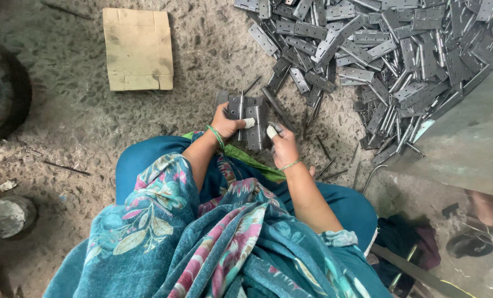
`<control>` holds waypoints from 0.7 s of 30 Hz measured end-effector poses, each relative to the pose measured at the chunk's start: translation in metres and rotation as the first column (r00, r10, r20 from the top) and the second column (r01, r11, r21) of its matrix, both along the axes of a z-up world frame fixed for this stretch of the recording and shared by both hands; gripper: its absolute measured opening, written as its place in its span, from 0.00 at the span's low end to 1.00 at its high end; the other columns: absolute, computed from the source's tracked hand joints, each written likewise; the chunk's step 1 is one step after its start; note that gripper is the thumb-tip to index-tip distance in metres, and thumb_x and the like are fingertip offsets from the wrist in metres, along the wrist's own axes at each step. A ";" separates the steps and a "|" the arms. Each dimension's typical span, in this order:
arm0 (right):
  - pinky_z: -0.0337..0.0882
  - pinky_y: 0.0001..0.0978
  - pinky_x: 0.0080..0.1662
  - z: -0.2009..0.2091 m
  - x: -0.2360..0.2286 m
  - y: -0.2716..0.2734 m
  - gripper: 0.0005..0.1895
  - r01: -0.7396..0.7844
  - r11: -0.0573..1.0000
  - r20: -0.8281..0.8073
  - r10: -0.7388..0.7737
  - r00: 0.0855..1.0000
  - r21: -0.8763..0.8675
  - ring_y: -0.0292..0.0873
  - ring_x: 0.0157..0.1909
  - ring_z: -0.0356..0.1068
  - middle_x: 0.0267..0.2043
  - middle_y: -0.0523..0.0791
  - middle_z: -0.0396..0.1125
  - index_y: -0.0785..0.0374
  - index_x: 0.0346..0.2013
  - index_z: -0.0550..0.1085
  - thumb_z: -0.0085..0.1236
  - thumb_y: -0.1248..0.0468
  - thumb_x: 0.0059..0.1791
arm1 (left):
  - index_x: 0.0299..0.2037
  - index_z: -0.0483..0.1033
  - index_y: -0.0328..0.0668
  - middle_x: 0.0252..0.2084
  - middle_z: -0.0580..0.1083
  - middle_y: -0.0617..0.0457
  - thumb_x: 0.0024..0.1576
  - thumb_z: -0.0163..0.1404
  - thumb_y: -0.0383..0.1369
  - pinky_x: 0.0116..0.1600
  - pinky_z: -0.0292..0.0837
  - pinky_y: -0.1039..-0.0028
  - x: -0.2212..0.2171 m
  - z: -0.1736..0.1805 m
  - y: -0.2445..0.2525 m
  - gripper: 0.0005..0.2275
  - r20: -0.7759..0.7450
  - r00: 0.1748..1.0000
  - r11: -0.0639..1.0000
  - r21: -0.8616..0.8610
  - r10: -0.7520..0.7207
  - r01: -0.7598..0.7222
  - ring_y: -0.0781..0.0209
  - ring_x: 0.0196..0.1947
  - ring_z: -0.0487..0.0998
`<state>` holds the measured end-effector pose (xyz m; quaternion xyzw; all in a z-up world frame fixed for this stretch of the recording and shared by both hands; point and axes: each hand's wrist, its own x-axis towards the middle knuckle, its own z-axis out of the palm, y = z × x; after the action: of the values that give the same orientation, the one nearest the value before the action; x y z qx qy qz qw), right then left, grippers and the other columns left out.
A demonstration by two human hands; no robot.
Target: The person sits on the floor and assembles small metal parts by hand. They pick up metal plates and rods, fit them together, and place the assembled units into a nearby bucket. Another person works nearby on similar parts.
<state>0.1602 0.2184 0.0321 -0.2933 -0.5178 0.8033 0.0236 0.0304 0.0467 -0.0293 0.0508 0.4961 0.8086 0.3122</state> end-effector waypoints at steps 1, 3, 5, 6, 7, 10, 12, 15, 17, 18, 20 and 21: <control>0.70 0.28 0.46 0.006 0.000 0.001 0.12 -0.044 0.995 -0.004 0.044 0.999 0.086 0.34 0.43 0.71 0.44 0.41 0.74 0.68 0.50 0.77 0.58 0.72 0.51 | 0.44 0.77 0.32 0.39 0.80 0.53 0.44 0.63 0.18 0.44 0.80 0.71 -0.001 -0.002 0.001 0.17 -0.040 0.999 1.000 -0.018 0.006 -0.007 0.64 0.36 0.80; 0.70 0.27 0.46 0.015 -0.001 0.002 0.13 -0.100 0.979 -0.018 0.105 0.994 0.178 0.33 0.44 0.71 0.45 0.41 0.74 0.69 0.50 0.77 0.61 0.73 0.50 | 0.44 0.78 0.32 0.39 0.80 0.54 0.47 0.64 0.20 0.43 0.78 0.73 -0.001 -0.004 0.004 0.15 -0.066 0.998 0.998 -0.060 0.014 -0.018 0.66 0.36 0.79; 0.74 0.28 0.48 0.019 0.000 0.002 0.14 -0.124 0.974 -0.045 0.135 0.990 0.191 0.34 0.44 0.73 0.44 0.42 0.75 0.69 0.47 0.77 0.63 0.74 0.46 | 0.44 0.78 0.32 0.39 0.80 0.55 0.48 0.64 0.21 0.43 0.78 0.74 0.001 -0.002 0.006 0.14 -0.065 0.998 0.998 -0.063 0.023 -0.027 0.67 0.36 0.79; 0.74 0.28 0.47 0.018 0.000 0.001 0.14 -0.110 0.972 -0.041 0.121 0.992 0.207 0.34 0.44 0.73 0.43 0.42 0.75 0.69 0.46 0.77 0.64 0.75 0.46 | 0.44 0.78 0.33 0.39 0.80 0.55 0.48 0.64 0.21 0.43 0.78 0.74 0.002 0.001 0.007 0.14 -0.051 0.998 0.998 -0.046 0.028 -0.031 0.67 0.36 0.79; 0.74 0.28 0.46 0.017 -0.001 0.001 0.13 -0.094 0.970 -0.038 0.105 0.994 0.224 0.34 0.43 0.73 0.43 0.43 0.75 0.70 0.45 0.77 0.65 0.75 0.45 | 0.44 0.78 0.33 0.39 0.80 0.55 0.48 0.64 0.22 0.43 0.79 0.74 0.003 0.004 0.007 0.14 -0.039 0.999 0.999 -0.028 0.031 -0.032 0.67 0.36 0.80; 0.74 0.28 0.46 0.009 -0.001 -0.001 0.12 -0.055 0.962 -0.038 0.067 0.997 0.269 0.34 0.42 0.73 0.41 0.43 0.75 0.70 0.42 0.77 0.66 0.76 0.45 | 0.44 0.76 0.37 0.38 0.80 0.56 0.46 0.65 0.23 0.42 0.79 0.74 0.007 0.013 0.004 0.16 0.024 0.998 0.994 -0.085 0.064 -0.062 0.68 0.34 0.80; 0.74 0.28 0.45 0.003 -0.001 -0.002 0.12 -0.033 0.953 -0.040 0.047 0.998 0.302 0.34 0.41 0.73 0.40 0.43 0.75 0.70 0.41 0.78 0.67 0.77 0.44 | 0.44 0.78 0.35 0.39 0.80 0.55 0.48 0.65 0.24 0.43 0.79 0.74 0.008 0.014 0.001 0.15 -0.015 0.999 0.997 -0.060 0.039 -0.039 0.67 0.35 0.80; 0.73 0.27 0.44 0.001 0.000 -0.003 0.11 -0.012 0.937 -0.049 0.031 0.998 0.348 0.34 0.40 0.72 0.39 0.43 0.75 0.70 0.40 0.78 0.68 0.77 0.44 | 0.44 0.78 0.34 0.40 0.80 0.55 0.49 0.66 0.24 0.45 0.78 0.74 0.009 0.012 0.003 0.15 -0.071 0.995 0.994 -0.086 0.065 -0.071 0.67 0.37 0.79; 0.74 0.27 0.44 0.005 -0.002 -0.003 0.11 -0.006 0.931 -0.064 0.032 0.997 0.366 0.34 0.40 0.73 0.39 0.43 0.75 0.71 0.40 0.78 0.67 0.77 0.44 | 0.45 0.77 0.34 0.41 0.80 0.54 0.48 0.67 0.24 0.47 0.78 0.73 0.010 0.009 0.005 0.16 -0.076 0.993 0.991 -0.092 0.089 -0.096 0.67 0.38 0.79; 0.74 0.27 0.44 0.010 -0.004 -0.001 0.11 -0.019 0.938 -0.053 0.040 0.998 0.347 0.34 0.40 0.73 0.39 0.43 0.75 0.70 0.41 0.78 0.67 0.76 0.44 | 0.46 0.78 0.33 0.42 0.80 0.53 0.48 0.67 0.24 0.47 0.78 0.72 0.009 0.008 0.007 0.17 -0.062 0.994 0.992 -0.081 0.093 -0.098 0.66 0.38 0.80; 0.75 0.27 0.44 0.021 -0.014 0.001 0.11 -0.048 0.950 -0.036 0.062 0.997 0.309 0.33 0.40 0.74 0.39 0.42 0.75 0.70 0.41 0.78 0.66 0.76 0.44 | 0.49 0.76 0.34 0.43 0.80 0.53 0.48 0.67 0.24 0.47 0.79 0.70 0.003 0.009 0.006 0.19 0.065 0.989 0.990 -0.056 0.132 -0.129 0.64 0.40 0.80; 0.74 0.27 0.43 0.027 -0.019 0.002 0.11 -0.039 0.937 -0.046 0.059 0.997 0.346 0.33 0.40 0.73 0.39 0.43 0.75 0.71 0.41 0.78 0.66 0.76 0.45 | 0.51 0.75 0.37 0.44 0.79 0.53 0.47 0.67 0.25 0.46 0.79 0.69 0.002 0.012 0.005 0.21 0.181 0.970 0.987 -0.044 0.160 -0.155 0.63 0.40 0.80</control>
<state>0.1411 0.2209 0.0587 -0.2493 -0.6569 0.7083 0.0690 0.0322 0.0519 -0.0178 -0.0682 0.4794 0.8247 0.2922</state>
